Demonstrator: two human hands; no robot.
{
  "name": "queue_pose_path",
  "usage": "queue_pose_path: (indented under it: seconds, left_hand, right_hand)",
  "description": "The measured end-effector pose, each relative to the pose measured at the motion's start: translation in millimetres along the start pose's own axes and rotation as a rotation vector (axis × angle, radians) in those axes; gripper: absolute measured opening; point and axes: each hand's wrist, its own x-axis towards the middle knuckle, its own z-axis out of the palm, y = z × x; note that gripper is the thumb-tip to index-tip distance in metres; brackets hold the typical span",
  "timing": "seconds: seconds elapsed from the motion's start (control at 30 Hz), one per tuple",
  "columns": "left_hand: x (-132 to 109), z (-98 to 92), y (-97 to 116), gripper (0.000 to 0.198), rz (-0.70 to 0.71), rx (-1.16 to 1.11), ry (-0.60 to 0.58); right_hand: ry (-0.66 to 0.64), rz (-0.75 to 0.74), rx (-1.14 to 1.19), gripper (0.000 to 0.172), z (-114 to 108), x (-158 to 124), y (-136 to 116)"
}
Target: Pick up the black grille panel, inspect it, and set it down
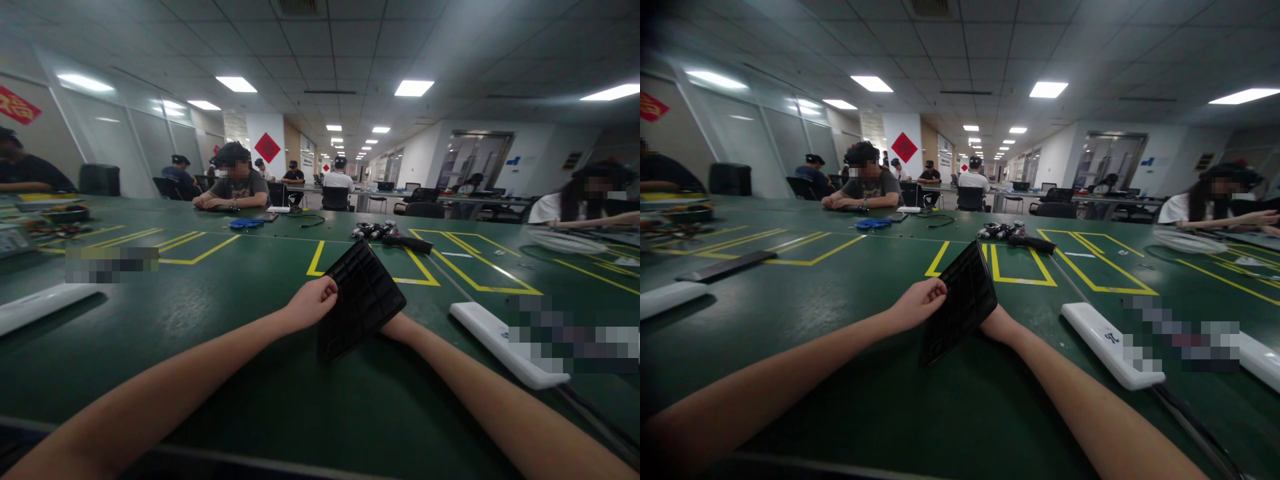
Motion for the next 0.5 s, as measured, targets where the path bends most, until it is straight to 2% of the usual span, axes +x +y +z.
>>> queue_pose_path:
  seconds: [0.07, 0.2, 0.27, 0.33, 0.5]
  left_hand:
    - [2.7, -0.5, -0.5, 0.004, -0.101, -0.157, 0.006]
    - [11.5, -0.1, -4.8, 0.010, -0.428, -0.721, 0.041]
    - [14.9, -1.3, -7.6, 0.008, -0.516, -0.907, 0.011]
    - [16.4, -3.3, -11.0, 0.014, -0.499, -0.880, -0.062]
    - [15.0, -6.3, -20.3, 0.052, -0.204, -0.331, -0.256]
  right_hand:
    - [-0.025, -0.002, -0.001, 0.048, -1.4, 1.4, -4.1]
    - [-0.077, -0.040, -0.047, 0.047, -5.4, 3.0, -7.9]
    - [-0.095, -0.068, -0.089, 0.046, -6.5, 2.8, -6.1]
    - [-0.101, -0.076, -0.108, 0.046, -6.8, 2.2, -3.1]
    - [-0.076, -0.090, -0.074, 0.046, -3.7, 0.3, 3.3]
